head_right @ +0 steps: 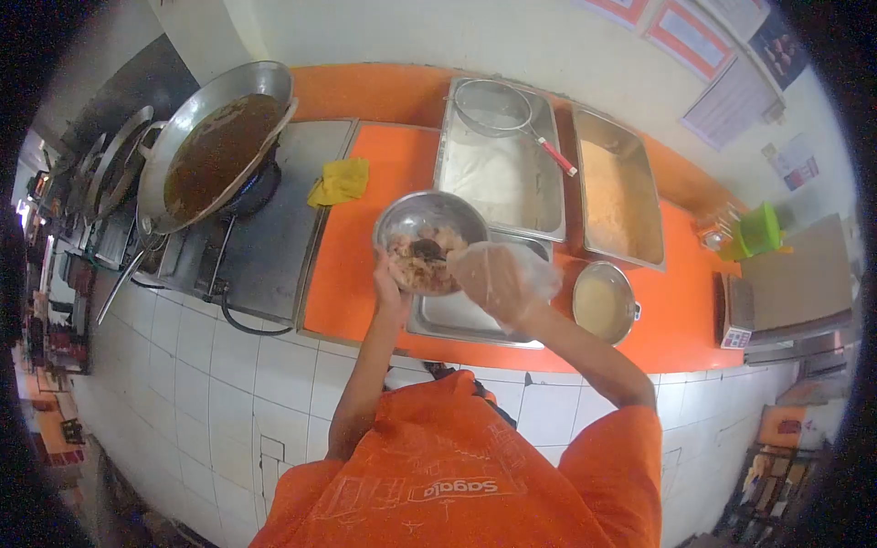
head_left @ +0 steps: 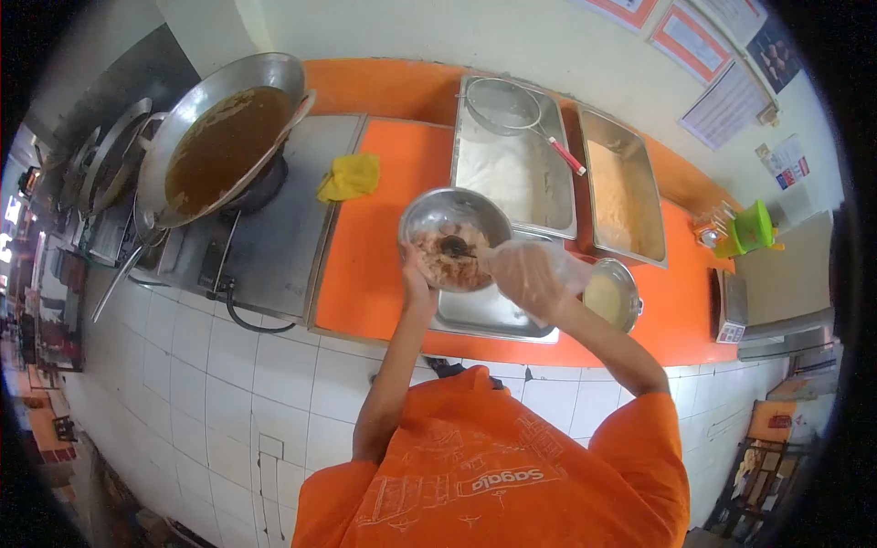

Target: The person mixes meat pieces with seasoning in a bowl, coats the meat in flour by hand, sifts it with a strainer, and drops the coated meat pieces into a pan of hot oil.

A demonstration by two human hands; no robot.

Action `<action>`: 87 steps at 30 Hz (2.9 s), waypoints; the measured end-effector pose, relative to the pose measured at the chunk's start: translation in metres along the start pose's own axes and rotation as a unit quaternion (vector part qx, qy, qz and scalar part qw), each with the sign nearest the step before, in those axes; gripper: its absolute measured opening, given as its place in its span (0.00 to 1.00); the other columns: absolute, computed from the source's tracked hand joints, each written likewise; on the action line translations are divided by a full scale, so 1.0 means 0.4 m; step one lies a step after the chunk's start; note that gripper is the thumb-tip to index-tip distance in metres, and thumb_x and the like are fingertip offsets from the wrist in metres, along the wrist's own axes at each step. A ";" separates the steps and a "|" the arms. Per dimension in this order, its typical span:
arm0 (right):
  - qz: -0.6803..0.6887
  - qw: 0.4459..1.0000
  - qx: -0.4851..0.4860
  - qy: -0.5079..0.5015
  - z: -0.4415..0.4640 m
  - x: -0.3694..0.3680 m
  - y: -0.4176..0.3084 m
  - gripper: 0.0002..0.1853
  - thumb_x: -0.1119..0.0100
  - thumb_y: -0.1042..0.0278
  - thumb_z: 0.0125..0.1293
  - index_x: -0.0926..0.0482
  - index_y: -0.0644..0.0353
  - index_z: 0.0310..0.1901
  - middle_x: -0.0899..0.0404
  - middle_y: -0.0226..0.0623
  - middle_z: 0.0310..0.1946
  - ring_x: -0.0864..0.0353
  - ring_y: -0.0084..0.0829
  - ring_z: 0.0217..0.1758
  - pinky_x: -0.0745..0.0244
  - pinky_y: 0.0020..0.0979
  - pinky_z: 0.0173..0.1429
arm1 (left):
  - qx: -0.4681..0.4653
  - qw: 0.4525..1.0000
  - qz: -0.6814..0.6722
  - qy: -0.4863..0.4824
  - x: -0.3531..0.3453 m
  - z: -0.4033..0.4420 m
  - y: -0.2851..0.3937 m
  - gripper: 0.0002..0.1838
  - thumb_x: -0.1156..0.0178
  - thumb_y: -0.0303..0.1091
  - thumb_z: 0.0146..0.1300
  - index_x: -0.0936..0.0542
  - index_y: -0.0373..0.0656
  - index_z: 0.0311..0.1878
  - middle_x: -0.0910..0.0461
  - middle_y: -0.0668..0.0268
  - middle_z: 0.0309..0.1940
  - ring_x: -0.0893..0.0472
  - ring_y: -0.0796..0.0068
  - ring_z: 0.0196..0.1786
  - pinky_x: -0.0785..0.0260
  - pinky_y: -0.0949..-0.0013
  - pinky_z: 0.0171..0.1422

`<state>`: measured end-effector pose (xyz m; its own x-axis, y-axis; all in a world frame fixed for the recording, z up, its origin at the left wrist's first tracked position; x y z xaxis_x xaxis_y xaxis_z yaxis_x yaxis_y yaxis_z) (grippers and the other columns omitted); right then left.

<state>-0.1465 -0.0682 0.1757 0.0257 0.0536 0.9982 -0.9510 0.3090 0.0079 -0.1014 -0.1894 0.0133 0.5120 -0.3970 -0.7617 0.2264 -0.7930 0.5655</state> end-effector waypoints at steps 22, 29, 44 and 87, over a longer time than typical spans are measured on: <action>-0.052 0.990 -0.129 -0.025 -0.043 -0.098 0.413 0.06 0.42 0.69 0.55 0.17 0.56 0.25 0.18 0.40 0.23 0.15 0.38 0.27 0.21 0.37 0.29 | -0.053 0.997 0.055 0.005 -0.150 0.063 -0.149 0.34 0.62 0.59 0.73 0.41 0.42 0.71 0.35 0.57 0.67 0.34 0.59 0.68 0.40 0.53 0.71; -0.011 0.997 0.016 -0.076 -0.092 -0.066 0.252 0.05 0.45 0.68 0.59 0.21 0.56 0.29 0.19 0.40 0.25 0.16 0.35 0.30 0.22 0.36 0.27 | -0.009 0.999 0.002 0.042 -0.042 0.142 -0.212 0.37 0.60 0.63 0.70 0.38 0.41 0.68 0.33 0.55 0.65 0.32 0.56 0.66 0.40 0.52 0.70; 0.004 0.986 -0.129 -0.104 -0.057 0.001 0.242 0.04 0.45 0.72 0.58 0.21 0.58 0.31 0.18 0.42 0.25 0.15 0.39 0.28 0.21 0.38 0.24 | -0.054 0.998 -0.020 0.004 -0.166 0.032 -0.162 0.36 0.61 0.61 0.71 0.43 0.45 0.71 0.38 0.58 0.69 0.35 0.56 0.69 0.42 0.52 0.72; -0.040 0.992 0.004 -0.122 -0.084 -0.023 0.120 0.09 0.49 0.68 0.61 0.19 0.61 0.31 0.17 0.45 0.26 0.14 0.39 0.32 0.18 0.40 0.35 | -0.119 0.988 -0.033 0.097 0.067 0.029 -0.237 0.38 0.58 0.57 0.73 0.52 0.43 0.75 0.46 0.58 0.72 0.43 0.63 0.73 0.49 0.58 0.75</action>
<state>-0.1820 -0.0222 0.1651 0.0271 -0.2017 0.9791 -0.9513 0.2955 0.0872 -0.1186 -0.1302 -0.0645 0.6342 -0.2343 -0.7368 0.4405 -0.6737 0.5933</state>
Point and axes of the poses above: each hand's wrist, its own z-axis towards the middle knuckle, its own x-axis out of the back of the hand, y = z × x, the point moved 7 cm from there along z, towards the middle knuckle
